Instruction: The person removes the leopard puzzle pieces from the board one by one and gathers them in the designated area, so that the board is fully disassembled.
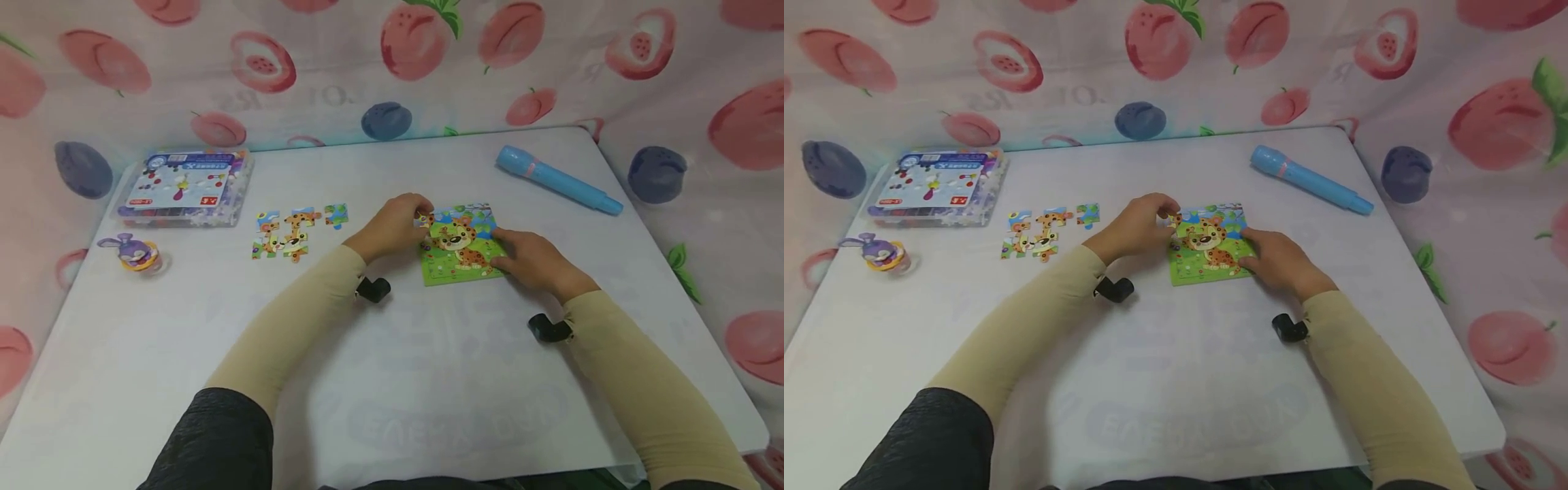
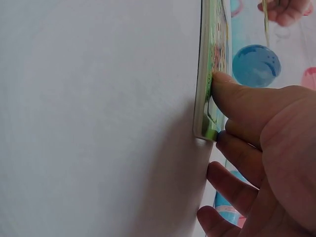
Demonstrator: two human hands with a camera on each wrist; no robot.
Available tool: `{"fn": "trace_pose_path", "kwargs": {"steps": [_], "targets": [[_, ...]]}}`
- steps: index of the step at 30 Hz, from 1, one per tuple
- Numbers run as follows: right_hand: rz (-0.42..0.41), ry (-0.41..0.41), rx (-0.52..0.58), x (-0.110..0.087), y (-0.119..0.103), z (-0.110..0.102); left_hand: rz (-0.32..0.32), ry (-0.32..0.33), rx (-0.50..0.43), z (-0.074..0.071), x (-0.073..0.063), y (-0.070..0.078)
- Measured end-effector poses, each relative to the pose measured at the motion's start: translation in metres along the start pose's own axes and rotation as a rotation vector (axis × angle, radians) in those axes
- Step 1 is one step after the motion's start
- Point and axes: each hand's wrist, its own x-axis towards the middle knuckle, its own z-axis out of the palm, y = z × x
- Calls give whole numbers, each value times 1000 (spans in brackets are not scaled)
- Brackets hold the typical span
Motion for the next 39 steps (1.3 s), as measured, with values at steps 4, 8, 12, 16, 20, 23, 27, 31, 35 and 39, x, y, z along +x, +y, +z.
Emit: {"fn": "trace_pose_path", "kwargs": {"steps": [4, 8, 12, 16, 20, 23, 27, 31, 35, 39], "targets": [[8, -3, 0, -1, 2, -1, -14, 13, 8, -11, -10, -9], [13, -16, -7, -1, 2, -1, -27, 20, 29, -20, -20, -17], [9, -24, -14, -1, 1, -2, -30, 36, 56, -30, -29, -25], [21, -21, 0, -1, 1, -1, -37, 41, 63, -39, -38, -33], [38, -19, 17, -1, 2, 2, -57, 45, 60, -44, -48, -42], [41, -22, 20, 0, 2, 3, -81, 51, 56, -48, -56, -49], [33, -20, 16, 1, 2, 3, -112, 62, 39, -53, -69, -59], [18, -15, 4, 1, 1, 1, -124, 77, 33, -60, -81, -70], [9, -12, -6, 1, 1, 1, -123, 85, 54, -63, -90, -81], [5, -9, -14, 0, 0, 1, -129, 92, 69, -64, -96, -90]]}}
